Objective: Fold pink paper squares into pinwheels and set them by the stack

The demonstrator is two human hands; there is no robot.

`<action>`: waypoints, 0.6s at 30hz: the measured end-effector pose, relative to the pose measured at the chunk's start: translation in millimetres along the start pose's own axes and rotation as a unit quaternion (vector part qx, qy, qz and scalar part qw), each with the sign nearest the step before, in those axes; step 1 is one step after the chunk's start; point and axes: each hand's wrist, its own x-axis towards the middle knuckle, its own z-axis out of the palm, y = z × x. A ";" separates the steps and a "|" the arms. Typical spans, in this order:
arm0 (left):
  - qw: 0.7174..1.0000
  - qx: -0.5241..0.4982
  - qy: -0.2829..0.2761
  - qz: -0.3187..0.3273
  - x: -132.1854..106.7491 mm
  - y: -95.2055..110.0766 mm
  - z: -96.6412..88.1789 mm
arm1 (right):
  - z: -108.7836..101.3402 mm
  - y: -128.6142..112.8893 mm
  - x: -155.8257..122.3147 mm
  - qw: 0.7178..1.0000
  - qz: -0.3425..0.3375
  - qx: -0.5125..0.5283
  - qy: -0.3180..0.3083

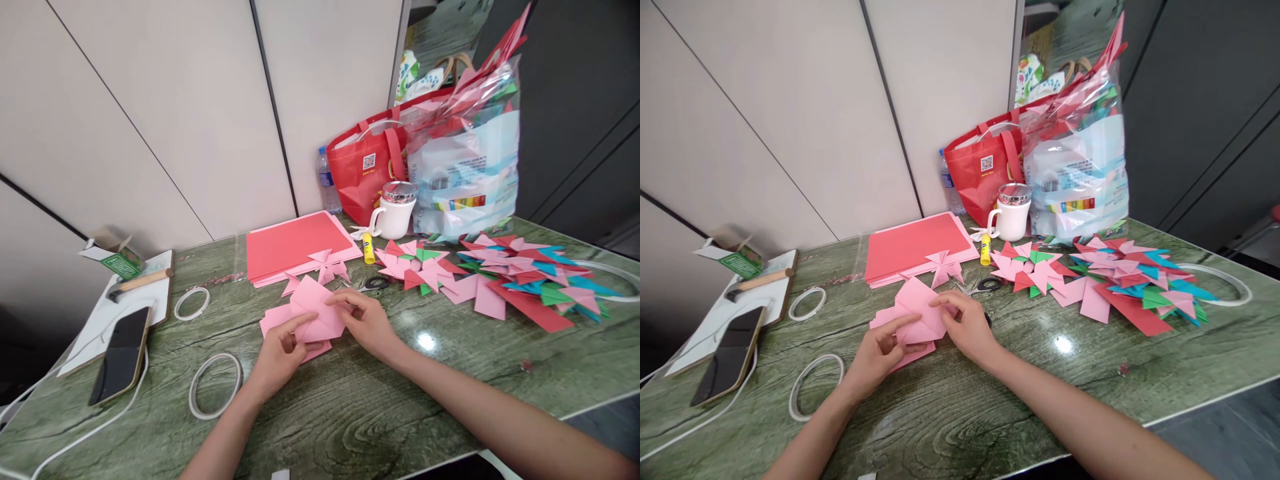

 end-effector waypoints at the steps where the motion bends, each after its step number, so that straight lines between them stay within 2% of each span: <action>1: 1.000 -0.003 -0.002 0.003 -0.1 -0.4 -0.4 | 0.0 0.2 0.1 1.000 0.000 0.002 0.003; 3: 1.000 -0.004 0.017 0.017 0.5 -1.4 -1.4 | 0.7 0.5 0.1 1.000 0.012 0.011 0.012; 9: 0.983 -0.001 0.156 0.093 4.8 -3.0 -5.1 | 4.1 -2.5 -0.6 0.998 0.039 0.046 0.001; 15: 0.972 0.101 0.195 0.088 5.4 -3.3 -8.7 | 5.5 -7.9 -3.5 0.996 0.014 0.046 -0.071; 18: 0.970 0.096 0.202 0.092 6.1 -5.5 -10.9 | 5.9 -10.3 -5.4 0.993 0.008 0.047 -0.112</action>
